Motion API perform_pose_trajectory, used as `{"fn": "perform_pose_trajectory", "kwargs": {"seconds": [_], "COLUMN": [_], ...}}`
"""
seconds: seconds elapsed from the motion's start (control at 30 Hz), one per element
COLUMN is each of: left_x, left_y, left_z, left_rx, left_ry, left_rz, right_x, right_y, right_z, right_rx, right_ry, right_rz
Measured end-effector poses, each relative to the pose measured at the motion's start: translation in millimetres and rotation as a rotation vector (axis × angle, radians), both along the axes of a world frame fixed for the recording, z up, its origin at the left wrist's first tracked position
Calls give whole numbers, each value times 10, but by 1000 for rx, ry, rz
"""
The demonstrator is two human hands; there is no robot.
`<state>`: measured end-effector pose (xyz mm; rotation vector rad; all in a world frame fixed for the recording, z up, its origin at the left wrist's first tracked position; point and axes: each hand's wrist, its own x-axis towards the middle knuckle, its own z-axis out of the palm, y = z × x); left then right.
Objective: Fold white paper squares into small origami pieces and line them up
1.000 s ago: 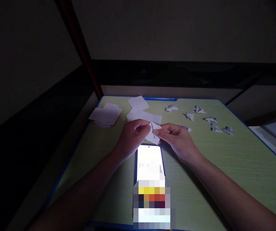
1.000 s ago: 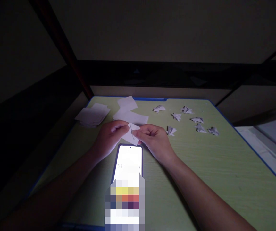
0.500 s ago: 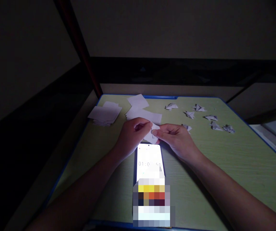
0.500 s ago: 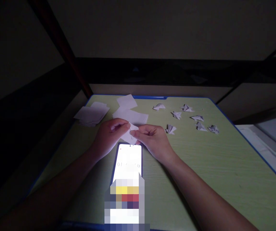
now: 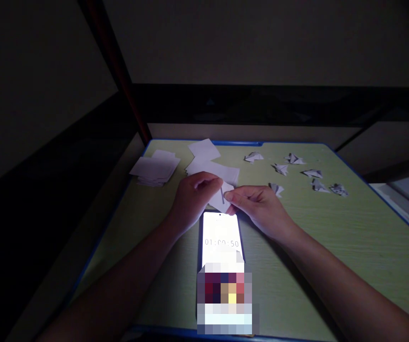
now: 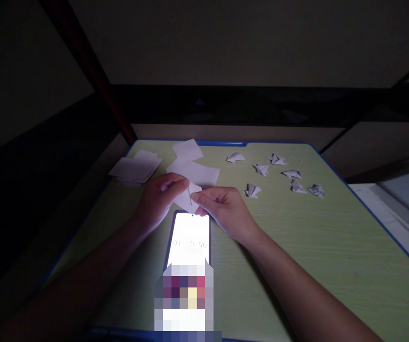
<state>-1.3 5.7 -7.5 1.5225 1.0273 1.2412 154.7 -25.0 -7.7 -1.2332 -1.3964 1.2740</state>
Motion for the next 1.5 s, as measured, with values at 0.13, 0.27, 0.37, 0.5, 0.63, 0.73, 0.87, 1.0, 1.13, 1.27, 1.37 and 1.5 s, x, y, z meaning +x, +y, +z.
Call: {"fn": "perform_pose_trajectory", "kwargs": {"seconds": [0.13,0.27,0.37,0.5,0.63,0.73,0.87,1.0,1.13,1.27,1.37,1.5], "left_x": [22,13,-23,-39,-2,14,9,12,25,28,28,27], "left_y": [-5,-7,-5,-22,-46,-45,-22,-11,-29,-48,-49,-42], "left_z": [-2,16,47,74,59,46,37,18,2,-3,-3,3], "left_rx": [-13,-59,-102,-15,25,43,42,55,76,85,67,38], "left_ry": [-27,-61,-57,7,49,51,44,39,35,42,47,37], "left_rz": [44,62,28,9,-15,-16,-13,-21,-58,-64,-72,-66], "right_x": [-38,-53,-47,-35,-25,-17,-14,-20,-10,11,19,17], "right_y": [-22,-40,-44,-37,-27,-29,-27,-1,17,7,0,-2], "right_z": [13,6,1,-16,-36,-41,-31,-26,-35,-42,-42,-41], "right_rx": [-14,3,-2,10,33,46,22,-4,63,68,57,67], "right_ry": [13,34,54,40,15,13,57,169,217,179,147,137], "right_rz": [-22,-51,-69,-64,-62,-54,-21,-28,-74,-73,-68,-82]}}
